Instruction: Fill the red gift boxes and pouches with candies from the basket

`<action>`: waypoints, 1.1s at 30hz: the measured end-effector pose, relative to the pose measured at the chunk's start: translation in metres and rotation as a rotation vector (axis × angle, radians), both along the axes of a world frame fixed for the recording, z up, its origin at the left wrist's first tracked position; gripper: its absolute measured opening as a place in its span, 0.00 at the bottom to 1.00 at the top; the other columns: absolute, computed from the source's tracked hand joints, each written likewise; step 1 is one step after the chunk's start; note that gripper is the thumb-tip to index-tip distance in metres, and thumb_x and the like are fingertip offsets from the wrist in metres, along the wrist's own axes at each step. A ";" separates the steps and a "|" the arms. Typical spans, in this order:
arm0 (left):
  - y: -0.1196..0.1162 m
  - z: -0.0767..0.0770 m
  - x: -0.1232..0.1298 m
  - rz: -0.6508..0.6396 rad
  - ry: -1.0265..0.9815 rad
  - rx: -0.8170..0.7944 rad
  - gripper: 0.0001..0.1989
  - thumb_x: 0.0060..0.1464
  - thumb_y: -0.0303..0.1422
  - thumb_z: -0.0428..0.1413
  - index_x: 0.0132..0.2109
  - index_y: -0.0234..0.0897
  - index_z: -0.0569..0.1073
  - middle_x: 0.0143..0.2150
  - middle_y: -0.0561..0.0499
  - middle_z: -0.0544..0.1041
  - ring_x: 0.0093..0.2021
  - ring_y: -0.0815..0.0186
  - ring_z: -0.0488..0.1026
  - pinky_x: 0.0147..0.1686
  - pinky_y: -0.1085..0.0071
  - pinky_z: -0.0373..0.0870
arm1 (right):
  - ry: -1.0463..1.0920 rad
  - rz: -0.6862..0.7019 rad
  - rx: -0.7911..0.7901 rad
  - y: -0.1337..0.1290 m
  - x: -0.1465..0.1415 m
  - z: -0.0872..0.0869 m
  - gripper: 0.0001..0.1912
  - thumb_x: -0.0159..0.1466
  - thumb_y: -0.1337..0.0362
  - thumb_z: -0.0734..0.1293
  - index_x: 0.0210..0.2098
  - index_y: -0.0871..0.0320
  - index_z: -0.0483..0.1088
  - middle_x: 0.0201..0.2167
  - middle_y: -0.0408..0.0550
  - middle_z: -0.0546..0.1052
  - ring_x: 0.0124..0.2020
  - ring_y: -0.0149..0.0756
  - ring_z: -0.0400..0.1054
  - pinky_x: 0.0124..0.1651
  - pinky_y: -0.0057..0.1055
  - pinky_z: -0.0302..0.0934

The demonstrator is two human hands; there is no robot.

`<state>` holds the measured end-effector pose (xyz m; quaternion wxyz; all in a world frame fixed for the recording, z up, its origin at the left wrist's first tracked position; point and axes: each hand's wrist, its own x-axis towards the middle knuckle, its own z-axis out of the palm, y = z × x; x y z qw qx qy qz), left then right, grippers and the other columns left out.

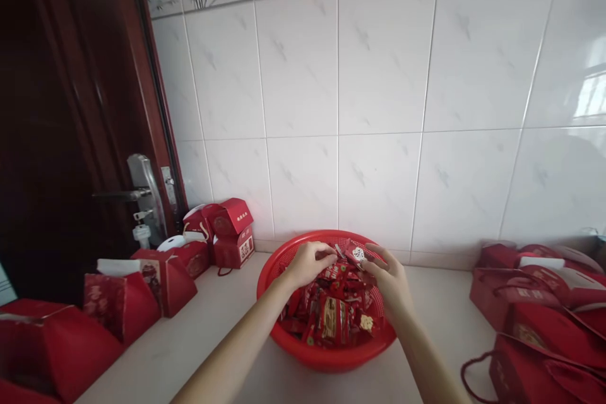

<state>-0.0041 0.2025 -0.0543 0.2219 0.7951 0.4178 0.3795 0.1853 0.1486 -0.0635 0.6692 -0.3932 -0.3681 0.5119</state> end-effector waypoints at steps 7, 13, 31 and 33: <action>0.000 0.002 0.001 -0.009 -0.045 0.029 0.11 0.58 0.37 0.57 0.38 0.36 0.81 0.41 0.46 0.84 0.42 0.58 0.79 0.45 0.64 0.73 | -0.161 0.070 -0.005 -0.004 0.001 0.004 0.14 0.47 0.62 0.70 0.33 0.57 0.75 0.29 0.46 0.80 0.29 0.37 0.74 0.32 0.32 0.68; -0.003 0.004 0.002 -0.001 -0.112 0.052 0.13 0.59 0.40 0.55 0.39 0.37 0.81 0.41 0.47 0.84 0.44 0.59 0.79 0.47 0.65 0.74 | -0.225 0.233 -0.042 -0.009 -0.002 0.011 0.09 0.46 0.67 0.69 0.29 0.58 0.76 0.26 0.46 0.80 0.30 0.38 0.74 0.33 0.31 0.70; -0.005 0.004 0.007 -0.039 -0.234 0.002 0.17 0.57 0.46 0.58 0.37 0.35 0.80 0.38 0.46 0.83 0.41 0.59 0.78 0.45 0.64 0.74 | -0.184 0.262 -0.074 -0.007 -0.002 0.009 0.13 0.46 0.71 0.78 0.24 0.59 0.70 0.21 0.45 0.79 0.21 0.36 0.75 0.24 0.29 0.70; -0.005 0.005 0.006 -0.063 -0.242 -0.041 0.18 0.56 0.47 0.59 0.38 0.34 0.80 0.38 0.45 0.82 0.40 0.59 0.78 0.43 0.63 0.75 | -0.159 0.229 -0.065 -0.006 -0.002 0.007 0.15 0.45 0.70 0.79 0.24 0.59 0.69 0.22 0.45 0.80 0.22 0.37 0.75 0.22 0.28 0.69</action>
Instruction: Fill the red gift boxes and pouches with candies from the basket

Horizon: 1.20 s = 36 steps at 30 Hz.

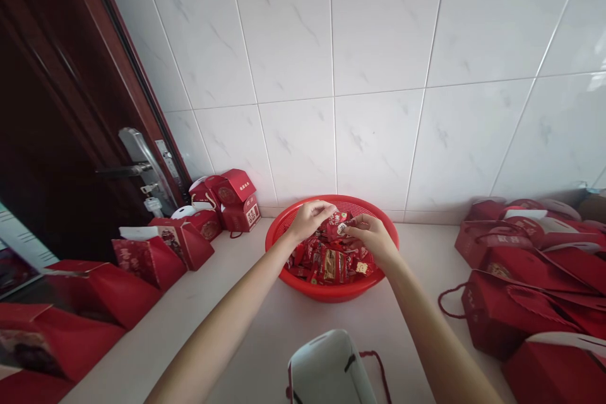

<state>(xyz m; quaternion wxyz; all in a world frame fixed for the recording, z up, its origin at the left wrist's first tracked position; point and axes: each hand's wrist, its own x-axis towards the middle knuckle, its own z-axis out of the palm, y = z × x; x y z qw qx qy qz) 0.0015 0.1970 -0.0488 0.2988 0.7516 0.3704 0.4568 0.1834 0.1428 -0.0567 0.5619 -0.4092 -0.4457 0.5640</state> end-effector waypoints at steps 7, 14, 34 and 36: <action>-0.002 0.004 0.000 -0.037 -0.038 -0.050 0.21 0.40 0.40 0.70 0.43 0.36 0.80 0.48 0.43 0.81 0.50 0.55 0.77 0.52 0.59 0.73 | 0.100 -0.085 0.018 0.004 0.002 -0.003 0.17 0.44 0.70 0.80 0.24 0.58 0.68 0.20 0.42 0.78 0.21 0.34 0.74 0.23 0.26 0.67; -0.012 0.011 0.012 -0.027 -0.124 -0.036 0.20 0.42 0.39 0.70 0.43 0.36 0.79 0.49 0.44 0.81 0.50 0.56 0.78 0.50 0.62 0.75 | 0.199 -0.023 0.001 0.003 0.008 0.000 0.17 0.46 0.66 0.81 0.33 0.58 0.75 0.30 0.45 0.80 0.30 0.34 0.76 0.30 0.27 0.71; -0.015 0.014 0.027 -0.092 0.038 -0.082 0.21 0.57 0.46 0.59 0.48 0.34 0.79 0.48 0.43 0.83 0.46 0.58 0.79 0.46 0.63 0.75 | 0.485 -0.099 -0.030 0.011 0.013 -0.001 0.12 0.45 0.63 0.79 0.26 0.57 0.74 0.21 0.39 0.76 0.24 0.30 0.69 0.27 0.25 0.65; -0.010 0.014 0.023 -0.063 0.111 -0.062 0.20 0.60 0.46 0.55 0.46 0.34 0.80 0.45 0.44 0.83 0.44 0.58 0.79 0.44 0.64 0.75 | 0.531 -0.140 -0.058 0.013 0.015 -0.001 0.11 0.47 0.62 0.78 0.26 0.56 0.73 0.20 0.38 0.75 0.24 0.31 0.70 0.26 0.25 0.65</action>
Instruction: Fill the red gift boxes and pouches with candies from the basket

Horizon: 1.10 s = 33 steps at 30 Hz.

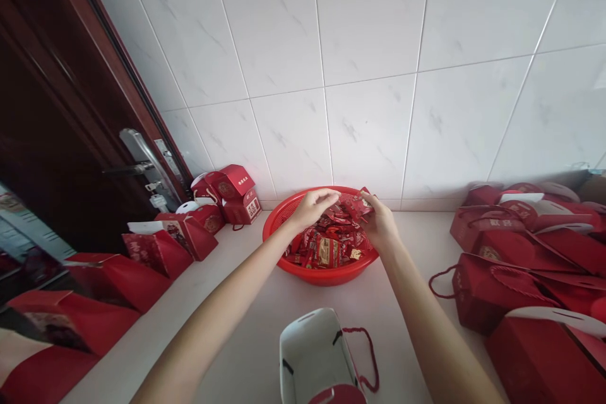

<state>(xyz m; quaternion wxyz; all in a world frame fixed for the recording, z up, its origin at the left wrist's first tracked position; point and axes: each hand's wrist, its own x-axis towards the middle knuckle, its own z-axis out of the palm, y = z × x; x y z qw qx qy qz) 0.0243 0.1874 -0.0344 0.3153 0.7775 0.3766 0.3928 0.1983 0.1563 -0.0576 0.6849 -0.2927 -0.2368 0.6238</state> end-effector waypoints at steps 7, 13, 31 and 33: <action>0.021 -0.008 -0.004 0.013 0.420 0.030 0.08 0.43 0.28 0.65 0.34 0.43 0.83 0.36 0.51 0.83 0.39 0.55 0.79 0.42 0.65 0.72 | 0.136 -0.028 -0.061 0.000 0.004 0.004 0.11 0.49 0.65 0.76 0.28 0.54 0.70 0.22 0.38 0.77 0.30 0.34 0.77 0.32 0.27 0.72; 0.044 -0.024 0.017 0.049 0.571 0.041 0.04 0.48 0.28 0.66 0.32 0.39 0.79 0.38 0.49 0.80 0.43 0.57 0.78 0.46 0.64 0.73 | 0.168 -0.033 0.009 0.000 0.006 0.002 0.14 0.48 0.66 0.77 0.26 0.55 0.68 0.21 0.36 0.74 0.25 0.29 0.72 0.29 0.24 0.71; 0.028 -0.002 -0.030 0.160 0.125 0.138 0.12 0.53 0.37 0.58 0.38 0.35 0.82 0.43 0.43 0.83 0.44 0.57 0.81 0.46 0.62 0.77 | 0.129 -0.011 0.036 0.004 0.006 -0.004 0.15 0.45 0.66 0.79 0.25 0.55 0.69 0.22 0.39 0.78 0.23 0.30 0.72 0.31 0.27 0.72; 0.017 -0.001 -0.030 0.149 0.121 0.177 0.12 0.52 0.37 0.59 0.38 0.35 0.83 0.51 0.41 0.81 0.51 0.56 0.79 0.51 0.60 0.76 | 0.111 -0.026 0.017 0.004 0.006 -0.004 0.15 0.45 0.67 0.79 0.25 0.55 0.69 0.22 0.38 0.77 0.23 0.30 0.72 0.28 0.26 0.71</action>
